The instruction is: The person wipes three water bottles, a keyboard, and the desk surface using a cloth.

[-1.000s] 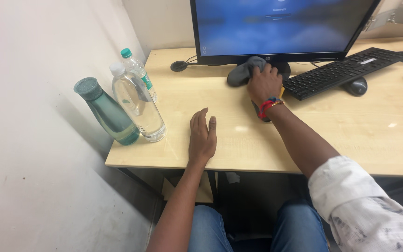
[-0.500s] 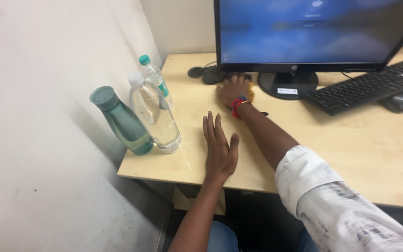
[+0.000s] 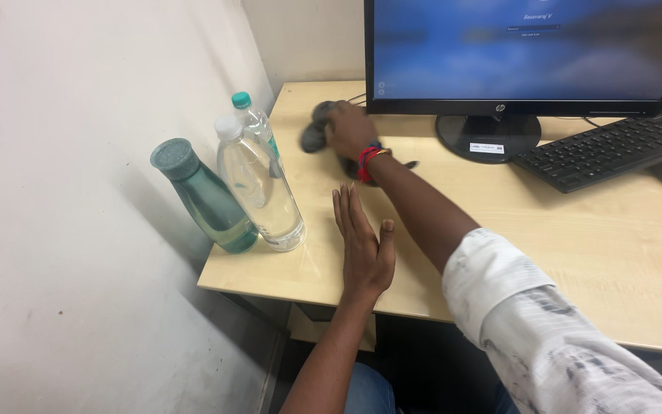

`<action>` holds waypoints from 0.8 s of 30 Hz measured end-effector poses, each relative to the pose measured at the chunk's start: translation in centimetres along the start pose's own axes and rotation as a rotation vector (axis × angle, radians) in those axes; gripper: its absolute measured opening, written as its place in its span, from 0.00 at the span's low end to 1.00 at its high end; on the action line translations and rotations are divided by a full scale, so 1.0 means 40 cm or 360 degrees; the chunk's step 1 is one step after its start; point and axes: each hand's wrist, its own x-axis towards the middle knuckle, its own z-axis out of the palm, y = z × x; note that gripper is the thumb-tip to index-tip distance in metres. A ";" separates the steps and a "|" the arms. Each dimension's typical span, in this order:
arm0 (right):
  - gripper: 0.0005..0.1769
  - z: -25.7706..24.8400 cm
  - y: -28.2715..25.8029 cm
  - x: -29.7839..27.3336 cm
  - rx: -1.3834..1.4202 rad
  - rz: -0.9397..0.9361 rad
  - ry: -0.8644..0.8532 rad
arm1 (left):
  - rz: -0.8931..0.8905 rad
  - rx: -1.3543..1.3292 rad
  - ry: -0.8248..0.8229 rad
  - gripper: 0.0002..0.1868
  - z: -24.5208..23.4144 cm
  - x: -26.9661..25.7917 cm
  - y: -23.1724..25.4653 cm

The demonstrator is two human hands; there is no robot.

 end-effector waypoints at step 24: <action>0.21 -0.402 0.119 -0.442 -0.0238 0.0401 -0.0451 | -0.0145 0.0171 -0.0233 0.53 0.012 0.009 -0.004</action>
